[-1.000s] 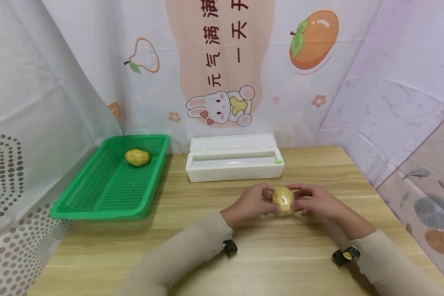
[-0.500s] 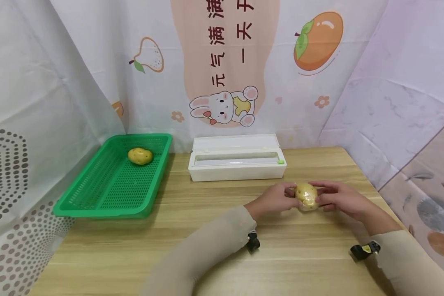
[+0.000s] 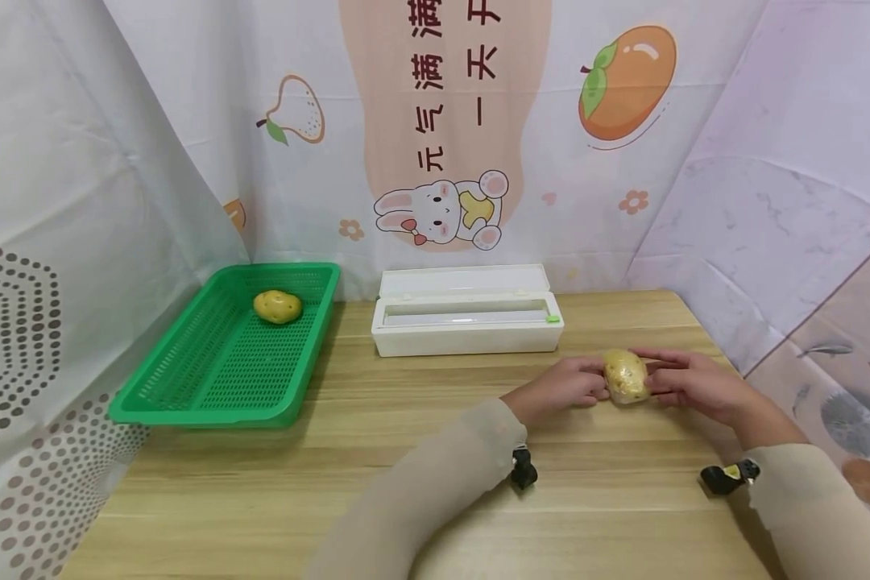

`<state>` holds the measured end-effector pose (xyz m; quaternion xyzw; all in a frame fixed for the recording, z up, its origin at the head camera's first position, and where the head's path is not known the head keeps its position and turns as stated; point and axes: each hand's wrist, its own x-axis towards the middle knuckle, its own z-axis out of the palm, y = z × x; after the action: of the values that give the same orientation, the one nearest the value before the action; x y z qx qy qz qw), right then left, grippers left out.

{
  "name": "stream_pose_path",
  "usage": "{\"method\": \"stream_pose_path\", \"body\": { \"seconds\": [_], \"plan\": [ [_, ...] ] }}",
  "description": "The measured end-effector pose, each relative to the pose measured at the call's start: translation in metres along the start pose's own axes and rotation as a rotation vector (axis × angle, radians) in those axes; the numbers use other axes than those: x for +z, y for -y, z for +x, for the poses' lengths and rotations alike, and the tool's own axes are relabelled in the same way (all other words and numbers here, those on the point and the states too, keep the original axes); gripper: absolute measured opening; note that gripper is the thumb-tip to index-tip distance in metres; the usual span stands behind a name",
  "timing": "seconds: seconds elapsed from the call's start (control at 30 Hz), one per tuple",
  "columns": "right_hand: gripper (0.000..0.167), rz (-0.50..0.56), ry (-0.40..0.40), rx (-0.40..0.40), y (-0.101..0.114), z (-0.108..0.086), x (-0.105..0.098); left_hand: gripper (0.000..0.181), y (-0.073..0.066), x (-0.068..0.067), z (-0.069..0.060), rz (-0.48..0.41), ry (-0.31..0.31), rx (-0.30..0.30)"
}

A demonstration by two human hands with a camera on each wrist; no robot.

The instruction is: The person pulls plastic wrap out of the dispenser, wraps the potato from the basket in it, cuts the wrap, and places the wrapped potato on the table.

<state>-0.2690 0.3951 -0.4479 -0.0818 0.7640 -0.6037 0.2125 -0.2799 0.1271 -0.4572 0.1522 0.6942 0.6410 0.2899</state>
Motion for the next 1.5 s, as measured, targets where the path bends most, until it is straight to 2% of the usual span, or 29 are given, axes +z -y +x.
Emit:
{"method": "stream_pose_path", "body": {
  "seconds": [0.27, 0.43, 0.5, 0.63, 0.7, 0.83, 1.0, 1.13, 1.37, 1.5],
  "plan": [
    [0.048, 0.007, 0.003, -0.004, 0.003, -0.001, -0.001, 0.041, 0.0, 0.003, 0.004, 0.019, 0.011, 0.016],
    [0.052, -0.027, -0.005, 0.016, 0.002, -0.001, -0.001, 0.048, 0.0, 0.001, 0.0, 0.068, 0.054, 0.039],
    [0.054, -0.065, -0.026, 0.026, 0.003, -0.003, -0.001, 0.055, -0.001, -0.002, -0.004, 0.126, 0.059, 0.044],
    [0.063, -0.184, -0.083, 0.04, 0.006, -0.006, 0.0, 0.071, 0.0, -0.012, -0.015, 0.307, 0.029, 0.02],
    [0.066, -0.251, -0.107, 0.037, 0.009, -0.007, -0.001, 0.074, 0.0, -0.017, -0.021, 0.391, 0.02, 0.006],
    [0.063, -0.396, -0.136, -0.005, 0.022, -0.007, 0.0, 0.073, -0.002, -0.03, -0.032, 0.497, 0.05, 0.023],
    [0.05, -0.58, -0.195, -0.095, 0.043, 0.001, 0.005, 0.071, -0.008, -0.055, -0.047, 0.593, 0.073, 0.066],
    [0.043, -0.646, -0.243, -0.121, 0.059, 0.013, 0.013, 0.064, -0.019, -0.085, -0.062, 0.673, 0.047, 0.082],
    [0.04, -0.8, -0.245, -0.163, 0.087, 0.033, 0.038, 0.052, -0.049, -0.141, -0.09, 0.902, -0.068, 0.128],
    [0.038, -0.874, -0.239, -0.215, 0.099, 0.045, 0.051, 0.051, -0.064, -0.173, -0.106, 0.993, -0.135, 0.132]
  ]
}}
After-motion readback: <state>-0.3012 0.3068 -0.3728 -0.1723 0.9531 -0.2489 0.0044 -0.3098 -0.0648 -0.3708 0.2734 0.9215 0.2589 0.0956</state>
